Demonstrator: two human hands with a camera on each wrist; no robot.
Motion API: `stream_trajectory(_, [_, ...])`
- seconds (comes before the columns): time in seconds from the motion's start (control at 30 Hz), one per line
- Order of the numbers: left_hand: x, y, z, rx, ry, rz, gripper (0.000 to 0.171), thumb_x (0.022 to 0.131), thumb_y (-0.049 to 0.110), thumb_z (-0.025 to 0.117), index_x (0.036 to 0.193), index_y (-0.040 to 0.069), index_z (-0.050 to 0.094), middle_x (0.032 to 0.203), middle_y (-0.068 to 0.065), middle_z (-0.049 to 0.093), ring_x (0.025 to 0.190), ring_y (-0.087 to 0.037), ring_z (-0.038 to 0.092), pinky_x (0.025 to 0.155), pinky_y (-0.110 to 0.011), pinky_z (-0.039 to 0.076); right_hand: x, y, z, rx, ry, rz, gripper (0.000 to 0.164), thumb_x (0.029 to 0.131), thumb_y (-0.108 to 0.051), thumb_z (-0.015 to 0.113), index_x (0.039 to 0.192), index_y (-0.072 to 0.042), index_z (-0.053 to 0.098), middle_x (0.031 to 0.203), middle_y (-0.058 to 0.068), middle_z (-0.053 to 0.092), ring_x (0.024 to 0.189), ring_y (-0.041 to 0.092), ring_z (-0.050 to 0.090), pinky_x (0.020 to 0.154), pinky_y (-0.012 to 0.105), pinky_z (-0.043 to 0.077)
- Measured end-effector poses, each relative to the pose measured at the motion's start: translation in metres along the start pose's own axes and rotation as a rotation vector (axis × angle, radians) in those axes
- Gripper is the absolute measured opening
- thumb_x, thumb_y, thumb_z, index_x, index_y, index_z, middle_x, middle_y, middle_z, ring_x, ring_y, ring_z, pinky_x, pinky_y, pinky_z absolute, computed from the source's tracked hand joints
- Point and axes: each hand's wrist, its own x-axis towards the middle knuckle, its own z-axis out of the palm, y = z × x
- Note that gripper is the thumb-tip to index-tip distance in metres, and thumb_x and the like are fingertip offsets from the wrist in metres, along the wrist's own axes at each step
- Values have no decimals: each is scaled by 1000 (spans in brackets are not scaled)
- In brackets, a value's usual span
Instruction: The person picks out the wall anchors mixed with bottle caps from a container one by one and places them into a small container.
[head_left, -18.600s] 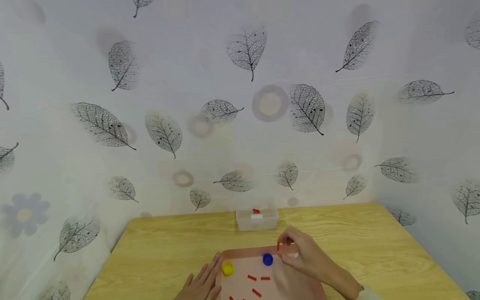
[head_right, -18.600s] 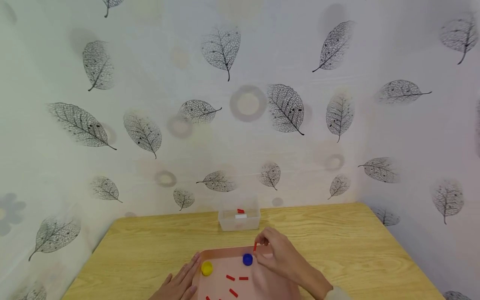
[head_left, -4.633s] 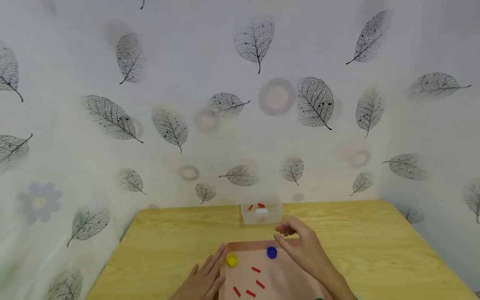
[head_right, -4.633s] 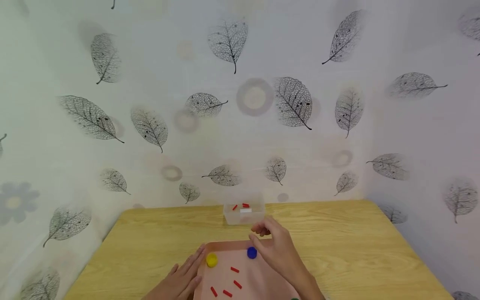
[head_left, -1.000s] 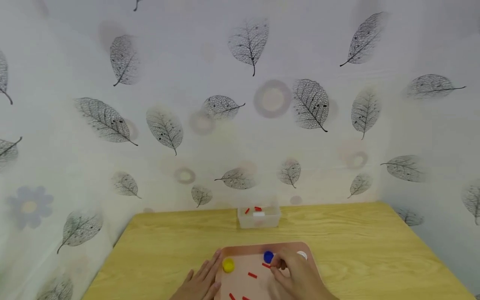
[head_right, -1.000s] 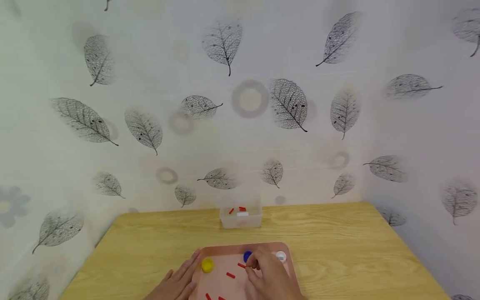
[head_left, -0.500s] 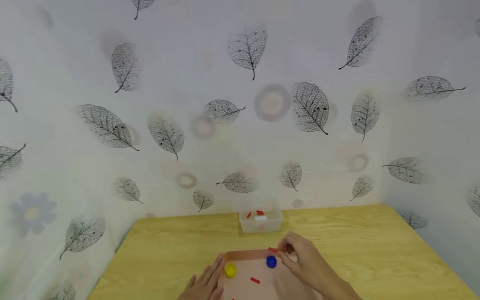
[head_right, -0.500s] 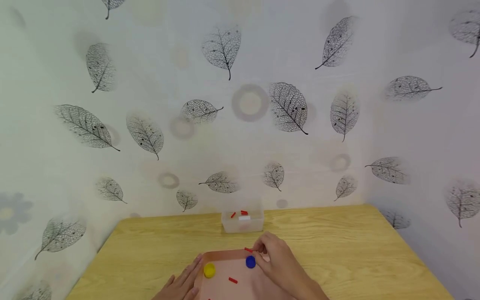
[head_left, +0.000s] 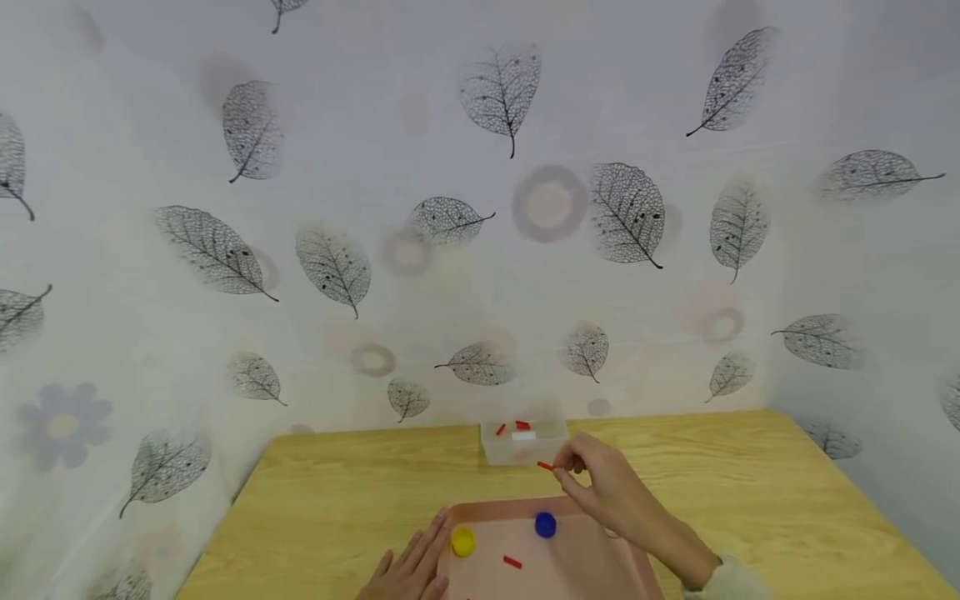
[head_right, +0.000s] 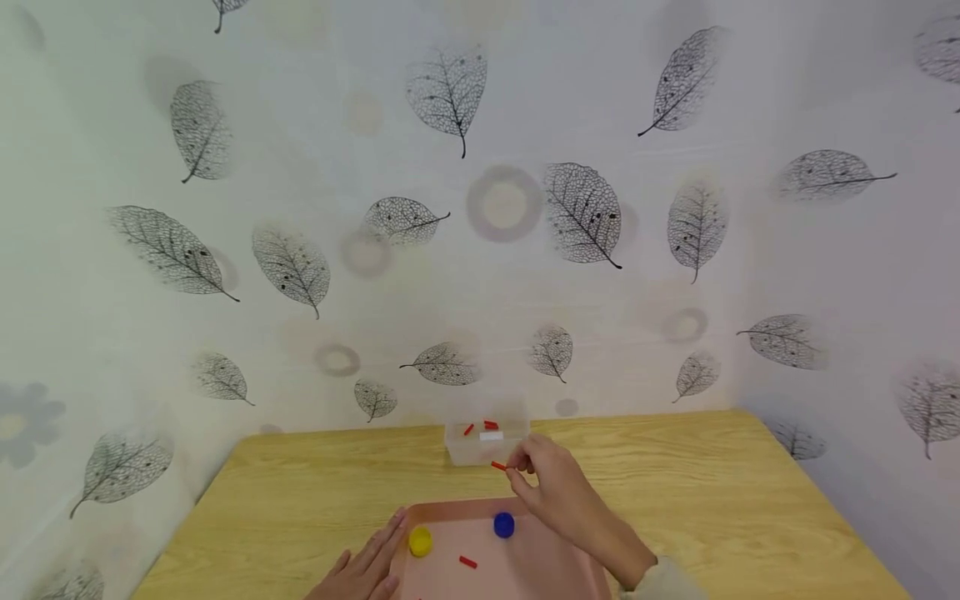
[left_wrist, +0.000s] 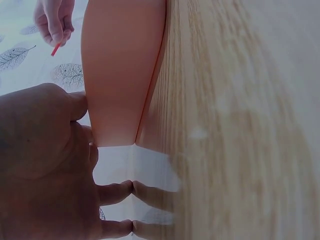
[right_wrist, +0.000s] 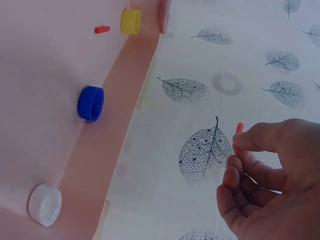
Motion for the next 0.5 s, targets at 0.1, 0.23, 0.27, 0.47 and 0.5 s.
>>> stream_trajectory(0.1, [1,0,2,17,9,-4,61,99,58,20,153,34,8,158,15,4,134,-41,32,93,-75,23,7,4,1,-10,3,0,16,85,-3,67,85,-18,61,80,-12,57,73,3,54,65,23,50])
stream_trajectory(0.23, [0,0,3,16,12,-3,60,99,58,20,153,34,7,158,15,4,134,-41,32,93,-75,23,19,11,5,-25,16,-15,14,84,-2,67,84,-15,62,80,-9,57,74,6,55,66,23,50])
stream_trajectory(0.27, [0,0,3,17,10,-1,61,99,58,20,153,33,7,158,14,3,134,-41,32,93,-75,23,22,12,6,-29,20,-20,14,84,-2,68,84,-14,62,80,-9,56,74,7,55,66,23,50])
stream_trajectory(0.47, [0,-1,3,22,3,-2,60,99,57,18,153,33,5,158,14,1,134,-41,31,92,-76,22,38,27,14,7,13,-35,9,84,-3,69,85,-9,63,80,-4,59,72,8,55,65,26,51])
stream_trajectory(0.5, [0,-2,4,23,11,1,60,100,57,18,153,33,6,158,14,1,134,-41,32,91,-76,22,40,30,16,20,9,-36,8,84,-3,69,85,-9,64,80,-3,59,72,9,56,65,28,51])
